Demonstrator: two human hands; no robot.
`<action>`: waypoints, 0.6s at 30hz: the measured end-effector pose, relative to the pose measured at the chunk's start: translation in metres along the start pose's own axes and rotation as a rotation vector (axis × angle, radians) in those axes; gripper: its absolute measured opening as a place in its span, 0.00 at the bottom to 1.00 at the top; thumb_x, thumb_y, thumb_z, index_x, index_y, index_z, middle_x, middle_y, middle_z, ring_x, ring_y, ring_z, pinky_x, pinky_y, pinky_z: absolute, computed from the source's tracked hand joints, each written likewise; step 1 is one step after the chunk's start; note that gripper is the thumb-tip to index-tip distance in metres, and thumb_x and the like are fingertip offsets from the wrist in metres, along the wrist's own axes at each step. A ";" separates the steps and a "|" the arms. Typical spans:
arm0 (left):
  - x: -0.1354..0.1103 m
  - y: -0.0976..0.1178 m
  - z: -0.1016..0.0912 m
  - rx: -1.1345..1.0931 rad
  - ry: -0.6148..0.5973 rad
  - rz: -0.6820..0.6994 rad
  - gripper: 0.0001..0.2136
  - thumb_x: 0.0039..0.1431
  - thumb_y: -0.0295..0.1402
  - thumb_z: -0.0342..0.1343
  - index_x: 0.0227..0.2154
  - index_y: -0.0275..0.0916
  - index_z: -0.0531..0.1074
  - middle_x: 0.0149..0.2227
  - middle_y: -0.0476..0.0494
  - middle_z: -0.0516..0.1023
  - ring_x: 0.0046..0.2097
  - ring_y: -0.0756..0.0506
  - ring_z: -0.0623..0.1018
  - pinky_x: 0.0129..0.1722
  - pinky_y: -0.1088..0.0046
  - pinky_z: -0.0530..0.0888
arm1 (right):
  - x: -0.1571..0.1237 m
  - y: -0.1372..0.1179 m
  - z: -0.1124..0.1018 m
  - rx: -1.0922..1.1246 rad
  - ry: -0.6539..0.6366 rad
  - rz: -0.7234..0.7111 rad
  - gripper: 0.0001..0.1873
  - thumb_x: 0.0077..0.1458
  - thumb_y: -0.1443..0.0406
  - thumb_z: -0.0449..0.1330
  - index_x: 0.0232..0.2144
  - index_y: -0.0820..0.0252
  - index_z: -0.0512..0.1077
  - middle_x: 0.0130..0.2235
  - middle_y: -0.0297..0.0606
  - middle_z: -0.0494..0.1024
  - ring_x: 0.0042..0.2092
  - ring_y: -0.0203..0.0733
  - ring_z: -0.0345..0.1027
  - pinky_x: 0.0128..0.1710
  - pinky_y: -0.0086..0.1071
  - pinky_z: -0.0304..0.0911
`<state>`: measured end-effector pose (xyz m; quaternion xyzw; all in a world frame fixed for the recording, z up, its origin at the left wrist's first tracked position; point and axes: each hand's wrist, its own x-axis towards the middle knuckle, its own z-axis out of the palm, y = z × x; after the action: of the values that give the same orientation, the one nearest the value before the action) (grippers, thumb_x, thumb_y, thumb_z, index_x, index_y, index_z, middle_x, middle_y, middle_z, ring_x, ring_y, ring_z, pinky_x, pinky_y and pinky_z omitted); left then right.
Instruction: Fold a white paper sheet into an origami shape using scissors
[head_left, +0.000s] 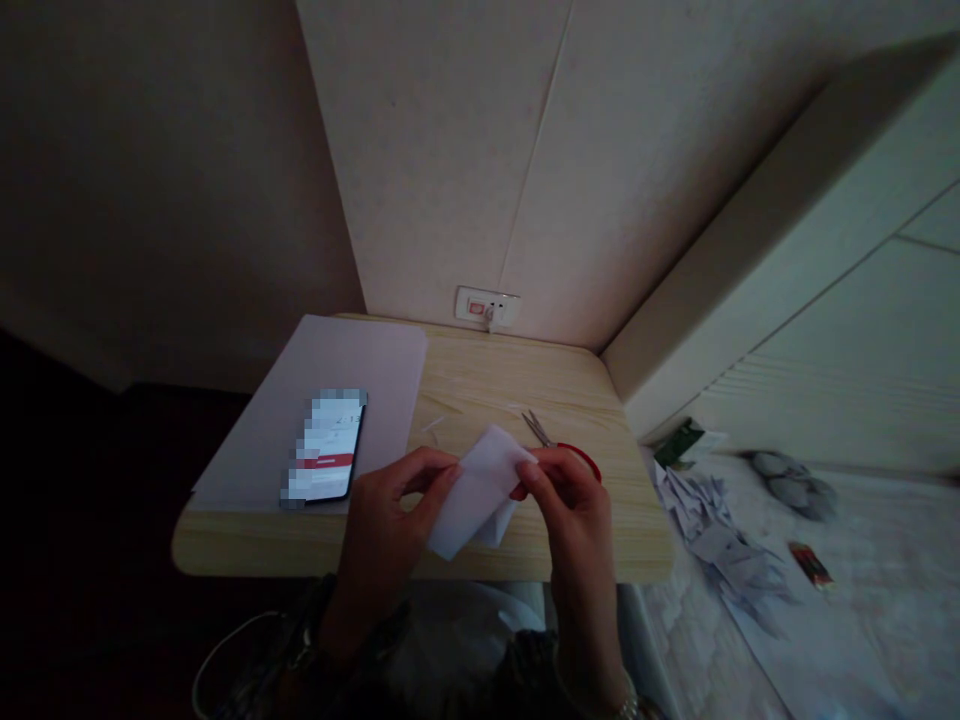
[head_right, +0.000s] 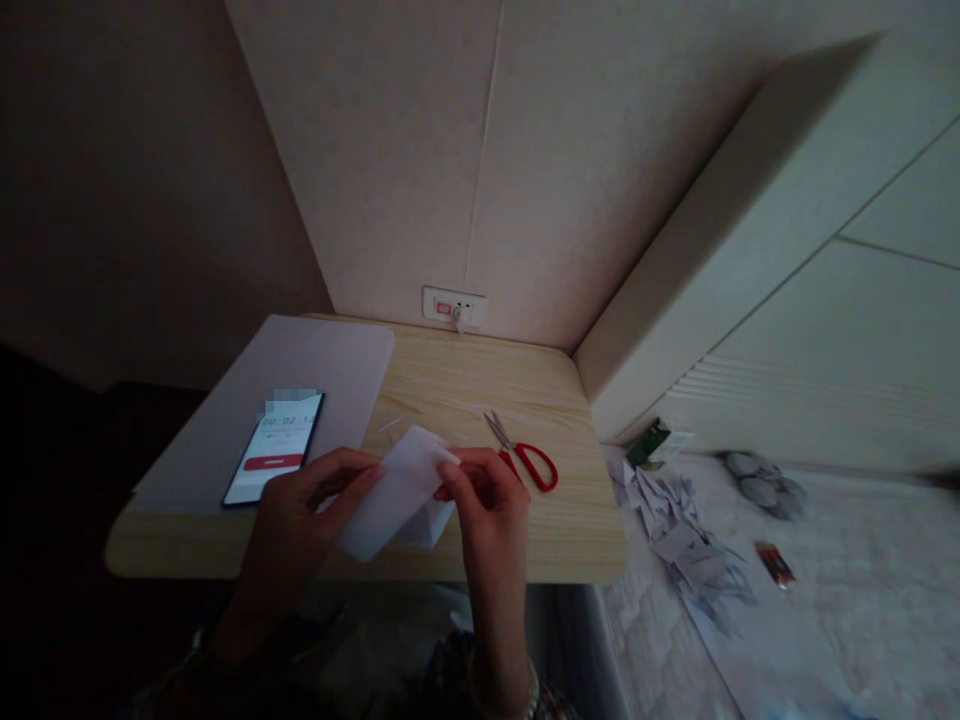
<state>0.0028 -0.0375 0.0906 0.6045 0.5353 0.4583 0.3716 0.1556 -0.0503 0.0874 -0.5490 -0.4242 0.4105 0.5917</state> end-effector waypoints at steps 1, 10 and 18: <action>0.000 0.000 0.000 -0.007 -0.001 0.000 0.07 0.55 0.31 0.55 0.24 0.38 0.74 0.24 0.51 0.79 0.29 0.49 0.79 0.29 0.79 0.72 | 0.000 0.000 0.000 -0.009 0.004 -0.006 0.07 0.49 0.61 0.63 0.24 0.58 0.73 0.21 0.30 0.74 0.25 0.36 0.67 0.26 0.28 0.61; -0.003 0.000 -0.001 -0.025 0.002 -0.003 0.07 0.54 0.31 0.56 0.23 0.38 0.74 0.23 0.52 0.78 0.27 0.50 0.78 0.28 0.80 0.72 | -0.004 -0.005 0.000 -0.110 -0.010 -0.079 0.13 0.53 0.61 0.59 0.19 0.58 0.70 0.20 0.30 0.71 0.25 0.36 0.65 0.27 0.28 0.60; -0.003 0.000 -0.002 -0.064 0.057 -0.042 0.06 0.54 0.31 0.56 0.24 0.38 0.74 0.24 0.51 0.79 0.28 0.48 0.80 0.28 0.79 0.74 | -0.005 -0.002 0.010 -0.135 -0.159 0.049 0.13 0.49 0.60 0.61 0.17 0.58 0.68 0.19 0.29 0.70 0.24 0.36 0.63 0.25 0.29 0.58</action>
<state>0.0008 -0.0402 0.0907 0.5678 0.5430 0.4844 0.3849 0.1449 -0.0521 0.0892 -0.5634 -0.4829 0.4378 0.5077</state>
